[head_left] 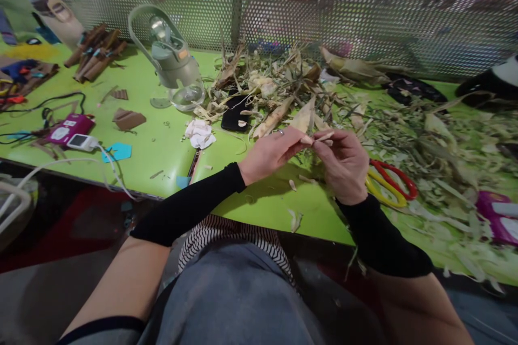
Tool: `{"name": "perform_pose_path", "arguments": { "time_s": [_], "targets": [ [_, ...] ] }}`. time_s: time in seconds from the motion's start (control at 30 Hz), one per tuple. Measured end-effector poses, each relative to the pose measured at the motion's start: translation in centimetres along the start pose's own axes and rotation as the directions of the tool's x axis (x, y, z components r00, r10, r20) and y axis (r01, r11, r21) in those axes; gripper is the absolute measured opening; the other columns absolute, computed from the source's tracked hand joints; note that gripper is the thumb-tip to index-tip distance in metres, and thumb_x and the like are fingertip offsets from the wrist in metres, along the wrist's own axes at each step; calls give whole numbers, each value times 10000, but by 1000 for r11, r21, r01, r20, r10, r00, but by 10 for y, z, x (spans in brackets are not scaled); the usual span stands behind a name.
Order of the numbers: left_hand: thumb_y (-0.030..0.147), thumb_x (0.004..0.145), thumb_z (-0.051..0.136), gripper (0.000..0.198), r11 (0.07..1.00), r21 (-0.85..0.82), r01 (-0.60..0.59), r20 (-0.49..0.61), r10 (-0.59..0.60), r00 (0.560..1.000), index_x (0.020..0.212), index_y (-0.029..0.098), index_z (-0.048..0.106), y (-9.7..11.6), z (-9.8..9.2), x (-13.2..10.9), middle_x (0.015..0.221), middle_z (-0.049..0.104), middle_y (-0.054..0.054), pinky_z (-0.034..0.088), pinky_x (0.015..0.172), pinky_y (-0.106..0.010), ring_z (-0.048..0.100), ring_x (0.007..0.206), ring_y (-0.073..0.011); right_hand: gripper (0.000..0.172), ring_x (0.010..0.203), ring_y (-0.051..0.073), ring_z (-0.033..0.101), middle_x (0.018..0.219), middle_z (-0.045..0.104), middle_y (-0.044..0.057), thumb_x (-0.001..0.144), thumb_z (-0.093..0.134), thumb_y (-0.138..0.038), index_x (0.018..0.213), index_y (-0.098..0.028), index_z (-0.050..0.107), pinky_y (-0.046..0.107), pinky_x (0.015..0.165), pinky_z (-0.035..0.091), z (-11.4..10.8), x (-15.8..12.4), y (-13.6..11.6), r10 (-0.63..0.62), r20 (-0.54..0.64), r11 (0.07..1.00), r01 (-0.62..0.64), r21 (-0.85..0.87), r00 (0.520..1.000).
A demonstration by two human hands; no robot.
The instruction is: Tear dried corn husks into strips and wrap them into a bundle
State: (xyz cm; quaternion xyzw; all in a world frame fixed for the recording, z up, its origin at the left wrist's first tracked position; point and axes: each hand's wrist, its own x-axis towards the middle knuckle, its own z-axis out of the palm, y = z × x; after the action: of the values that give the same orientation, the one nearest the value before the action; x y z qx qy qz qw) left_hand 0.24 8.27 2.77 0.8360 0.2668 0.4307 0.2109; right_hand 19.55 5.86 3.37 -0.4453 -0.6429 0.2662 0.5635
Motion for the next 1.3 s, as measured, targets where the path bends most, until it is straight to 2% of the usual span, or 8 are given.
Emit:
{"name": "perform_pose_path", "arguments": {
  "time_s": [0.1,0.23,0.37,0.57,0.77,0.83,1.1,1.3],
  "targets": [
    [318,1077,525,172,915,-321,246,23,-253,967,1029,181,619,8,-2,5,947,726,-63,559,799,-309,678,828,-154,223,841,204,716,950,768,22,905,781,-476,976,-271,730,403,830,620,0,1,3,5,11,996,-4,-87,1000],
    [238,1023,617,133,631,-589,505,194,-496,846,925,172,555,10,-3,10,794,663,6,513,722,-255,608,700,-90,120,835,235,714,907,779,34,924,772,-401,911,-282,758,430,799,605,1,3,-3,-129,39,946,135,-296,991],
    [232,1018,633,169,471,-649,597,299,-564,770,892,162,546,10,-6,12,780,666,22,511,739,-235,610,698,-61,89,890,275,735,899,791,43,968,725,-317,894,-313,773,473,814,598,2,5,-13,-292,117,869,315,-382,949],
    [170,994,658,158,385,-681,623,304,-625,719,875,151,557,15,-9,13,754,612,60,498,718,-211,582,658,-33,109,900,264,734,912,791,43,963,710,-348,868,-295,712,452,802,583,2,5,-11,-301,196,835,358,-418,933],
    [105,960,673,138,106,-751,652,479,-592,648,842,134,608,11,-10,15,765,625,53,517,876,-283,591,661,-36,143,881,257,724,901,780,43,952,704,-344,825,-287,671,442,800,582,0,7,-15,-269,247,845,351,-403,931],
    [76,935,688,136,102,-746,658,494,-578,649,833,132,616,10,-11,16,777,629,51,511,901,-297,597,671,-39,145,842,254,719,878,777,41,943,721,-341,818,-288,671,441,782,582,-1,8,-17,-237,257,857,327,-398,937],
    [114,990,630,192,311,-651,693,459,-566,685,835,163,529,12,-18,15,684,591,66,497,756,-236,539,613,-32,86,821,249,734,899,794,40,958,712,-335,879,-301,725,428,755,594,-3,9,-17,-225,312,885,328,-330,923],
    [60,927,666,186,267,-662,700,505,-531,680,876,166,522,12,-17,15,697,595,75,513,766,-236,572,655,-34,106,790,242,733,879,796,41,964,704,-361,885,-294,732,409,717,582,-3,8,-18,-211,304,888,312,-338,929]
  ]
}}
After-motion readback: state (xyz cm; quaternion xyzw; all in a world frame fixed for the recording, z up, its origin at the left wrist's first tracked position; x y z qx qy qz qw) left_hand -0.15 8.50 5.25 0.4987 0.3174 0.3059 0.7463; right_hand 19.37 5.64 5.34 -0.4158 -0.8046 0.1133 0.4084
